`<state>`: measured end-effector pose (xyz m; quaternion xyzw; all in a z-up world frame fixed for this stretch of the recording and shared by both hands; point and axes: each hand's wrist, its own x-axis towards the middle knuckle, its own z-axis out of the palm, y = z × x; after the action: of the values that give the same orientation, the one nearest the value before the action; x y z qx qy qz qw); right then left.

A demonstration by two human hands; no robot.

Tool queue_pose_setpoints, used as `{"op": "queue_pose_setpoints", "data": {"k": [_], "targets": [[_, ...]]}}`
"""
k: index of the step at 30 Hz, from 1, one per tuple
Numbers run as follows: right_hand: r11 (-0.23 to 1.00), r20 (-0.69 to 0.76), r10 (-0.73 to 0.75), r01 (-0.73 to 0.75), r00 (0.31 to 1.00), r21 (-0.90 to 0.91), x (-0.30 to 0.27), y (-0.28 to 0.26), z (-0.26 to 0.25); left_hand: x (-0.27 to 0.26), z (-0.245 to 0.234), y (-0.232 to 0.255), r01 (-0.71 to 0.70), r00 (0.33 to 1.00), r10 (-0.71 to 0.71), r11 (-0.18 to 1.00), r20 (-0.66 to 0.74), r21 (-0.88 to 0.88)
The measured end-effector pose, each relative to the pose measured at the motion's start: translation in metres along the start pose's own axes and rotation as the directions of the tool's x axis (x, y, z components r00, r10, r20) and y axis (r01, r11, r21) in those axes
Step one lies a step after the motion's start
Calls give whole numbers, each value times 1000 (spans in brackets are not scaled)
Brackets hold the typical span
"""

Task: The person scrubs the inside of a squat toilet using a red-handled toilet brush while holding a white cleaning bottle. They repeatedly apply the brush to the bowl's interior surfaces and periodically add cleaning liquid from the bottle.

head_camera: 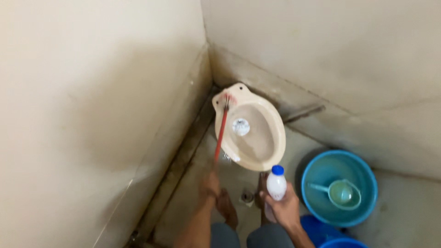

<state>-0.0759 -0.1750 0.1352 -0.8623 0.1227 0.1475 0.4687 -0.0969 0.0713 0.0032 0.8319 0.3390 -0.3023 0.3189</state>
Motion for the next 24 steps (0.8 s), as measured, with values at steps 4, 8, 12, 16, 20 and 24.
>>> {"op": "queue_pose_setpoints", "data": {"k": [4,8,12,16,20,24], "targets": [[983,-1,116,-115,993,146,-11,6,6,8,-31,3,153,988,-141,965,70,-214],[989,-56,-32,40,998,146,-4,10,12,54,-55,20,64,998,-65,972,0,-227],[990,-21,100,-97,995,101,-17,4,15,40,-10,-18,-27,999,23,991,-32,-128],[969,24,158,-160,987,189,-19,-3,18,60,-21,2,-83,997,83,996,6,-29],[986,-42,-77,82,996,148,-12,0,24,22,-4,-20,-94,995,94,995,34,19],[992,-9,35,-34,999,117,-32,-4,20,26,5,-23,-162,987,162,985,3,-54]]}}
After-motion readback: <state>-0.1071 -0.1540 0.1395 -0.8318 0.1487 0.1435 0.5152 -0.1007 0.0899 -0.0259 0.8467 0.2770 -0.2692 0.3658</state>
